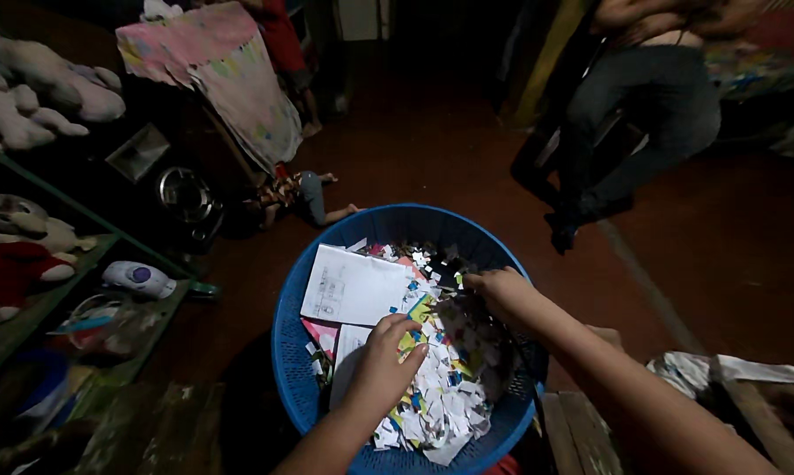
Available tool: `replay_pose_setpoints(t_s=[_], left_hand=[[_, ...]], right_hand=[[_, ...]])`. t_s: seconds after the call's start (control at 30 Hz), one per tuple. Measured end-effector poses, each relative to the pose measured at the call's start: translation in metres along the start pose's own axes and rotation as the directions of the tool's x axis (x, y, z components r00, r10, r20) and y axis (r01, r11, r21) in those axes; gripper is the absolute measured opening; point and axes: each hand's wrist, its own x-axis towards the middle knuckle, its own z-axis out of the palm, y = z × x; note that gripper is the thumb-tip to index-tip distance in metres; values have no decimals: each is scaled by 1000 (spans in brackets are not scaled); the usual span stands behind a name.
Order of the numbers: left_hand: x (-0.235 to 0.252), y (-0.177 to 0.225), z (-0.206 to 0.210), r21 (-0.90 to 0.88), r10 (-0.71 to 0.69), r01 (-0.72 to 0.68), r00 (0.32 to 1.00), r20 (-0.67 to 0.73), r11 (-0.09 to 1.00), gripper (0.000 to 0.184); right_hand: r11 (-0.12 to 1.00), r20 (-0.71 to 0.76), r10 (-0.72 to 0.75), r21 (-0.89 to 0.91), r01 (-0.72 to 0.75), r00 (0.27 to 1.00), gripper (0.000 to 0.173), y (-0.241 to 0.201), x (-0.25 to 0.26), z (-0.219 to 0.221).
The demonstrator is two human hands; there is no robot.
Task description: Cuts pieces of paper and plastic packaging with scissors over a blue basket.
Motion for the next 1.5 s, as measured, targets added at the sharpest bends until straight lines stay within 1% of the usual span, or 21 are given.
replay_pose_setpoints(t_s=[0.1,0.17,0.2,0.23,0.3,0.37,0.43,0.5,0.6,0.67,0.73,0.77,0.83,0.9,1.03,1.1,1.17,1.23,1.3,1.4,1.5], left_hand=[[-1,0,0,-29,9,-9,1000,-24,1000,38],[-2,1,1,-74,15,-20,998,-68,997,48],[-3,2,1,-112,18,-29,996,-93,993,56],[-4,3,2,-161,20,-39,993,-115,986,66],[-5,5,3,-272,16,-56,989,-148,961,80],[-5,5,5,-360,26,-91,983,-181,928,85],[-4,3,7,-427,30,-125,974,-224,895,80],[-2,1,7,-451,15,-134,966,-259,882,75],[-3,1,2,-506,-55,-72,971,-232,859,73],[-3,2,0,-599,-82,-50,978,-192,799,73],[-3,3,-1,-693,-79,-56,984,-161,719,73],[-3,4,-1,-725,-65,-64,987,-150,686,73],[-4,6,-1,-746,-47,-80,988,-147,661,73],[-5,7,-1,-761,-40,-102,985,-167,641,72],[-5,7,-2,-781,-34,-133,980,-194,611,68],[-6,8,-1,-791,-29,-131,982,-185,597,66],[-7,7,0,-786,-26,-149,979,-205,599,65],[-6,6,1,-769,-29,-178,968,-248,614,64],[-5,5,1,-742,-40,-215,950,-309,635,64],[-4,3,1,-700,-37,-275,918,-396,659,65],[-3,1,2,-675,-50,-308,889,-455,670,67]], right_hand=[[993,-52,52,109,-47,997,33,-5,1,-6],[953,-103,115,293,-81,988,29,-18,-2,-12],[909,-120,153,407,-92,981,28,-28,-4,-15],[841,-125,180,534,-87,976,29,-37,-7,-15],[655,-104,193,754,-49,976,30,-55,-14,-12],[488,-90,189,873,-14,978,30,-71,-21,-7],[361,-69,169,933,4,983,29,-82,-29,-3],[212,-27,126,977,-1,992,30,-85,-34,-1],[2,43,78,999,-43,996,36,-85,-37,0],[-87,73,49,994,-68,996,39,-83,-38,1],[-158,80,44,985,-72,996,38,-81,-39,2],[-186,76,44,980,-67,996,38,-81,-40,3],[-221,68,40,974,-58,997,36,-81,-41,5],[-217,62,54,975,-49,997,34,-81,-42,8],[-115,17,180,993,4,984,29,-83,-41,8],[-95,9,199,995,10,980,28,-83,-41,7],[-79,12,208,997,5,978,29,-84,-41,7],[-37,-13,220,999,22,975,34,-85,-42,8],[63,-103,225,994,91,969,42,-86,-47,12],[293,-284,243,933,209,928,58,-94,-61,25],[503,-405,151,817,283,902,66,-103,-80,36]])
